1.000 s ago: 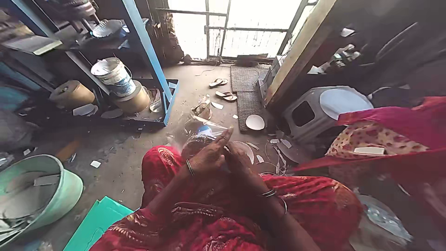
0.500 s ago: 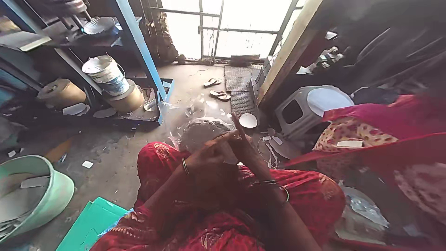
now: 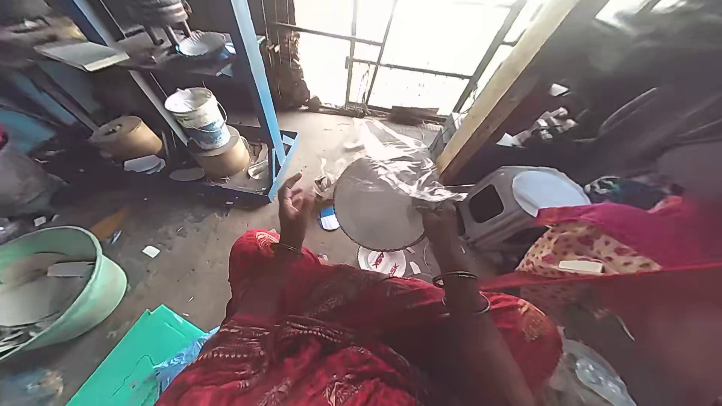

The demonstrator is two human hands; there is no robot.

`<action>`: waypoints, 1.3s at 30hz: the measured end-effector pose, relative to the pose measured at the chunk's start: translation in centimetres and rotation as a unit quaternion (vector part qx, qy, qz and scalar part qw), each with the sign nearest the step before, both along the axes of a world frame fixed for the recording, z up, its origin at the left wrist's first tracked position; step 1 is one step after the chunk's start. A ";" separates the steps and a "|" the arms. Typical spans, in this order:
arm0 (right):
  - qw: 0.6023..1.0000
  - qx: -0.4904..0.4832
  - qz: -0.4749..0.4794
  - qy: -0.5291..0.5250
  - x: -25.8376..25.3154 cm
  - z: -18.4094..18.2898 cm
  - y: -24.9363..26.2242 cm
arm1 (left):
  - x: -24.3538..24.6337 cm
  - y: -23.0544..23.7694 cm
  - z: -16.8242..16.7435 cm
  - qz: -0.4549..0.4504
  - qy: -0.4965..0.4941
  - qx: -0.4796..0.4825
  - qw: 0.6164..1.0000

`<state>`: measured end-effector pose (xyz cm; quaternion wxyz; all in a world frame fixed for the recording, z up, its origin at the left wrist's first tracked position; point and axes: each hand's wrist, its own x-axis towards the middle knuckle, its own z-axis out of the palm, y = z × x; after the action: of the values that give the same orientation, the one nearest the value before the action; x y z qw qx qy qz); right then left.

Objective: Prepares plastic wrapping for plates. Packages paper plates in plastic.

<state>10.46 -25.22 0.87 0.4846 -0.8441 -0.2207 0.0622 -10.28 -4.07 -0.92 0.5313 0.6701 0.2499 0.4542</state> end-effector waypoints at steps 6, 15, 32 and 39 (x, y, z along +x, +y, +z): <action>0.992 0.116 -0.018 0.046 0.0 0.8 0.5 | 3.6 -0.6 -1.3 -0.179 -0.020 -0.104 0.978; 0.999 0.032 -0.016 -0.037 -0.6 3.2 -0.7 | 5.7 0.1 5.3 -0.073 0.181 0.103 0.975; 0.992 0.105 -0.005 0.068 -1.2 1.3 -1.6 | 7.7 1.2 -0.3 -0.082 -0.098 -0.258 0.958; 0.976 0.141 0.060 0.157 -0.6 -1.2 -2.3 | 8.2 3.6 -1.5 -0.041 -0.063 -0.172 0.982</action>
<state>9.90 -27.50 -0.37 0.6228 -0.7324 -0.1984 0.1908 -2.09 -0.51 -2.39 0.6715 0.5483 0.2629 0.4235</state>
